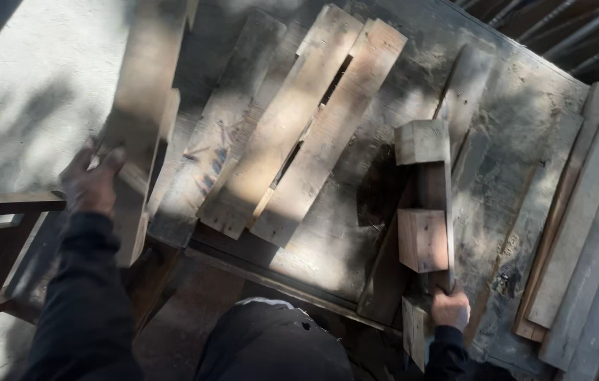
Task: The person selects a wooden plank from a pile, positions it on a workbench, and uses an angle grinder with a sanding disc to smooth the plank's surface. The person handles multiple planks, moving them aside and selecting new ones to sand.
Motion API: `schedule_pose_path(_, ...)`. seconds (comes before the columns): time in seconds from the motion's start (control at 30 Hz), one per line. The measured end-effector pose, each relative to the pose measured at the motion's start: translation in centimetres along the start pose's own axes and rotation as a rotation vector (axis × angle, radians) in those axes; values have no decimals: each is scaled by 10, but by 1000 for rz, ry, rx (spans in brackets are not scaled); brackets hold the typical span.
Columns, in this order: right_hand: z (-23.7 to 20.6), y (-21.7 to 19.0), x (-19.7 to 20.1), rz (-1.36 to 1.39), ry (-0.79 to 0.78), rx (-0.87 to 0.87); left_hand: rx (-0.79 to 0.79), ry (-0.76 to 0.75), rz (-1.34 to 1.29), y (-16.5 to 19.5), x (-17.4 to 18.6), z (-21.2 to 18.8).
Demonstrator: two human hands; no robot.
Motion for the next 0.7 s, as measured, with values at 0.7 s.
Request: schedule_pose_path(0.7,-213,-115,-98,347,-382,1000,244,211,335,-219,193,-632)
Point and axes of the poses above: each hand's wrist, its own z-axis towards the middle knuckle, its own x-axis out of the back of the hand, y = z × x, the point moved 8 cm from there along z, towards the middle knuckle, and after that the axes turned 11 degrees about z, right-handed, at the moved point
